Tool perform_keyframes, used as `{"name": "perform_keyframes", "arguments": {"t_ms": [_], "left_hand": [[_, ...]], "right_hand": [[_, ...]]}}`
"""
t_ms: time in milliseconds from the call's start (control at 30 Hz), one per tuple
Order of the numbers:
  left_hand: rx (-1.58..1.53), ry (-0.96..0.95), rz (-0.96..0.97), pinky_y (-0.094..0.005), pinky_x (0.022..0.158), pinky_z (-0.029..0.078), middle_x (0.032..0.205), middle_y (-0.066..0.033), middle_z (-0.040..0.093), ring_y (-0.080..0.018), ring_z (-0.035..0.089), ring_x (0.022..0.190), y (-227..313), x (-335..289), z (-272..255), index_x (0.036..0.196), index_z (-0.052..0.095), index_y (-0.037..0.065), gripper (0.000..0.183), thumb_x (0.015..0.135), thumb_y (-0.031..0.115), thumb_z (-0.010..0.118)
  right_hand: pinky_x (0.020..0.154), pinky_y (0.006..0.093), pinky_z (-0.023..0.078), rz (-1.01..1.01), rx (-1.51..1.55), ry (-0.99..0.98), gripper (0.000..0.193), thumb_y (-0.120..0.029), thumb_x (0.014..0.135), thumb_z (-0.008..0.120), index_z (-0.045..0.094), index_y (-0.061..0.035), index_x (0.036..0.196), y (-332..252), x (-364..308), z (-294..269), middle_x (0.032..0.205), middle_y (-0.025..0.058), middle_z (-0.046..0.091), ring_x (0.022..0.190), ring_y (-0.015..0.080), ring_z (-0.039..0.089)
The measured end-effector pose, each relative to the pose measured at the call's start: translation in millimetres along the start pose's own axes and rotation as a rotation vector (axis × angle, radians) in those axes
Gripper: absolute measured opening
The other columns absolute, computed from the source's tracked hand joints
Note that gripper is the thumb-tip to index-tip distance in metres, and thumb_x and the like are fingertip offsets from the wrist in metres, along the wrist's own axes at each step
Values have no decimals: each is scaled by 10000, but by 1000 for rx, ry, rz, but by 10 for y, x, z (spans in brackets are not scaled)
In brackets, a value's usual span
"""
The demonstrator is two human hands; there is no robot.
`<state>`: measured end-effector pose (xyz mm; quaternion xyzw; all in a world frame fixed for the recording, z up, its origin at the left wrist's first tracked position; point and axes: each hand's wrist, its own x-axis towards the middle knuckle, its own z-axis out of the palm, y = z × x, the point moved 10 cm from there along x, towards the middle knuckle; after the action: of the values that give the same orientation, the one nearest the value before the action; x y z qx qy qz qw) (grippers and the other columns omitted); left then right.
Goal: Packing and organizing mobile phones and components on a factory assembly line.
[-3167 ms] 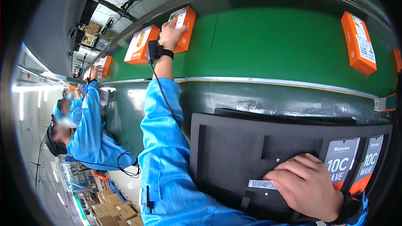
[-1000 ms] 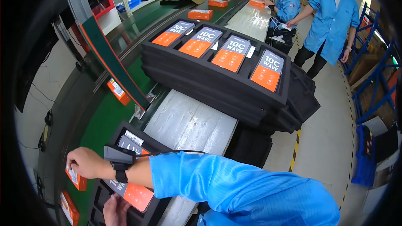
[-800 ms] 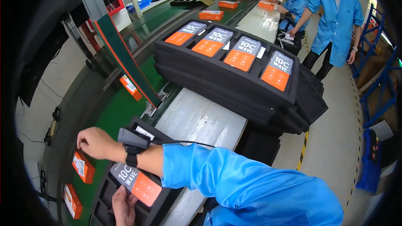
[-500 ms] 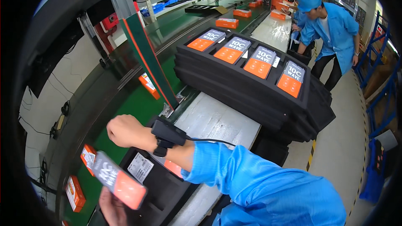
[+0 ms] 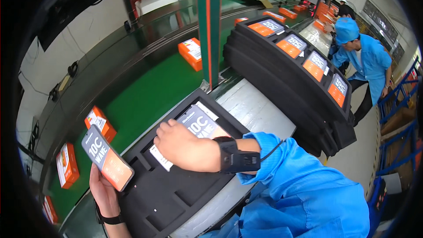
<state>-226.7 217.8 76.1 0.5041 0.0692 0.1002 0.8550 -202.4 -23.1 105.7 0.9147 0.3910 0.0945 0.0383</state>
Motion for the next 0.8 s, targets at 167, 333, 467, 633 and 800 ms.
{"name": "perform_keyframes", "arguments": {"t_ms": [167,333,467,633,800], "left_hand": [[17,-26,-66,-313,941,501,1206,-110,633,-167,626,1072,-116,46,-158,1265,517,-47,350,1034,197,416],[-50,29,-43,-315,907,532,1142,-114,661,-174,656,1015,-95,-25,142,1200,544,-38,285,1031,156,421],[-116,-8,-71,-392,1037,452,1313,-144,569,-232,570,1192,141,3,-21,1334,462,-30,388,1048,206,347],[113,59,206,-375,1006,449,1224,-105,614,-216,577,1145,1065,446,-676,1245,543,4,319,1020,200,432],[422,466,392,-358,943,512,1207,-168,628,-232,641,1040,1972,1328,-1572,1294,519,-87,367,984,67,397]], "right_hand": [[897,379,393,-92,58,23,321,-174,666,720,654,-21,941,15,-78,-87,999,128,593,1045,267,520],[909,413,392,-128,175,-90,432,-156,668,763,578,-26,1036,173,-171,-30,962,157,614,974,292,597],[866,457,464,-202,507,-162,446,-149,754,726,533,-8,1132,190,70,-178,965,218,633,940,355,627],[841,455,486,-183,836,132,223,-86,883,564,597,7,1083,404,-41,-472,1022,207,633,975,406,599],[713,394,493,-295,1226,29,179,-104,771,699,638,-4,907,260,-256,-487,869,174,629,790,362,609]]}}
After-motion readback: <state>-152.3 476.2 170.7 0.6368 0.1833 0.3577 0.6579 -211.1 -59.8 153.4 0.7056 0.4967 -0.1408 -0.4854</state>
